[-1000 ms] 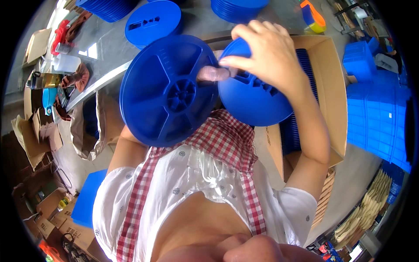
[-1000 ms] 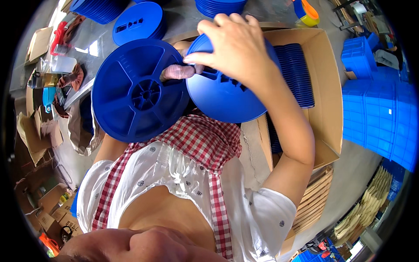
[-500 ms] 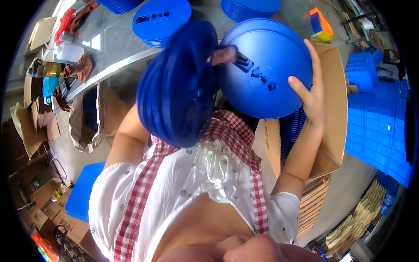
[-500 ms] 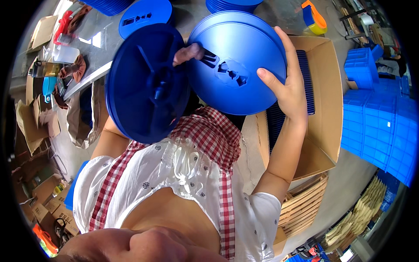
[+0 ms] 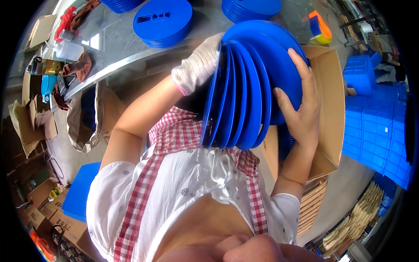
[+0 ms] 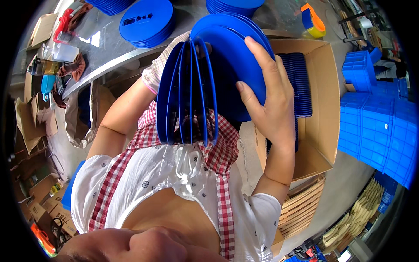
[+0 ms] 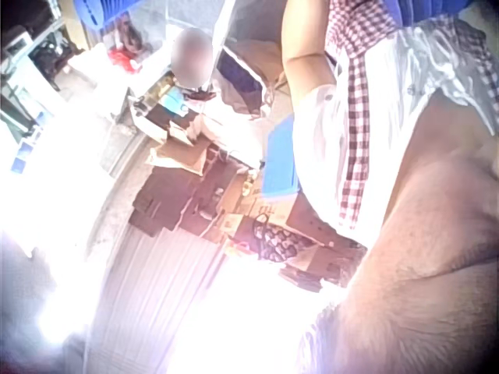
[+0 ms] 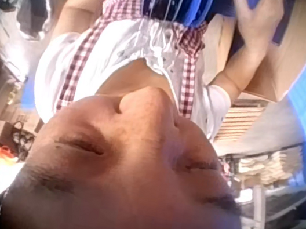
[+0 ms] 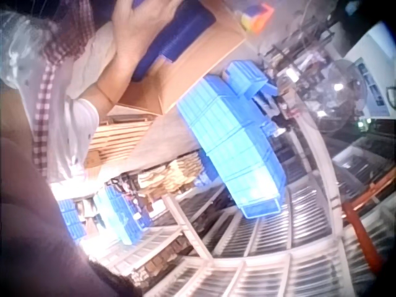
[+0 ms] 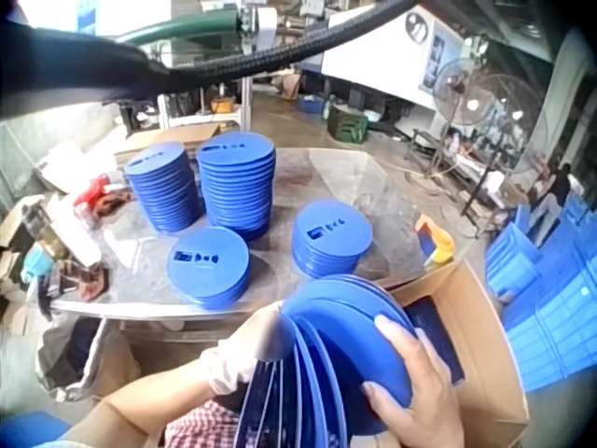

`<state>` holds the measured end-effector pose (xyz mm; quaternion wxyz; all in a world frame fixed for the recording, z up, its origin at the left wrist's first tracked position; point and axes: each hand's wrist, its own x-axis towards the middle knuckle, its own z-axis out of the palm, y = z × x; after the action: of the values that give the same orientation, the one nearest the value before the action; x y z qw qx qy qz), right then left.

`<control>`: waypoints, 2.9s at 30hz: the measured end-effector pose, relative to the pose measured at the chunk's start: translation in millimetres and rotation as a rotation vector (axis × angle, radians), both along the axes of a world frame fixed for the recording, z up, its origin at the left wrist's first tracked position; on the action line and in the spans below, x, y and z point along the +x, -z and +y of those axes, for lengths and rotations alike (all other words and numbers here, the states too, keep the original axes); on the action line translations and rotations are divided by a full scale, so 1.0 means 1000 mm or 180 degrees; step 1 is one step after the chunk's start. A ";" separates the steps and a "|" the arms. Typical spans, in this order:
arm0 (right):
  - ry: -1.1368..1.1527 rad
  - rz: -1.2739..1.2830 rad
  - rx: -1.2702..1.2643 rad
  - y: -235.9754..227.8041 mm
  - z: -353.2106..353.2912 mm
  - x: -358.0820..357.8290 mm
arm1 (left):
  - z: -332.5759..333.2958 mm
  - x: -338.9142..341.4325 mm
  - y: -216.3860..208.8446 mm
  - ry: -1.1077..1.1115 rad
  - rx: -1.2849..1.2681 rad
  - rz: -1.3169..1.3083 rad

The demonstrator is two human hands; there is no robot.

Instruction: The person stacks blue plastic lids and bases, placing them into a cardboard box. They arrange the items in rows, then close the box flaps and secure the package with a tape dispenser.

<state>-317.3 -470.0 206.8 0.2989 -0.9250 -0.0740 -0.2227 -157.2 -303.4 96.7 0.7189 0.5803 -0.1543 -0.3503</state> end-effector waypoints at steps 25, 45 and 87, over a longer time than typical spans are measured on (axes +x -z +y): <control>0.0138 0.0596 0.0986 -0.002 -0.018 0.001 | 0.013 0.007 -0.005 0.0701 -0.0127 -0.0003; -0.0164 0.0872 0.1726 0.007 -0.067 0.015 | 0.072 -0.024 -0.011 0.0676 -0.1578 0.1498; 0.0995 -0.0532 0.1273 0.074 -0.025 -0.002 | 0.056 -0.034 -0.026 0.0204 -0.2110 0.1623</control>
<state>-319.4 -494.6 132.9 0.4306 -0.8262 0.0909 -0.3519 -191.2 -246.9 123.0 0.8706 0.2072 -0.0938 -0.4362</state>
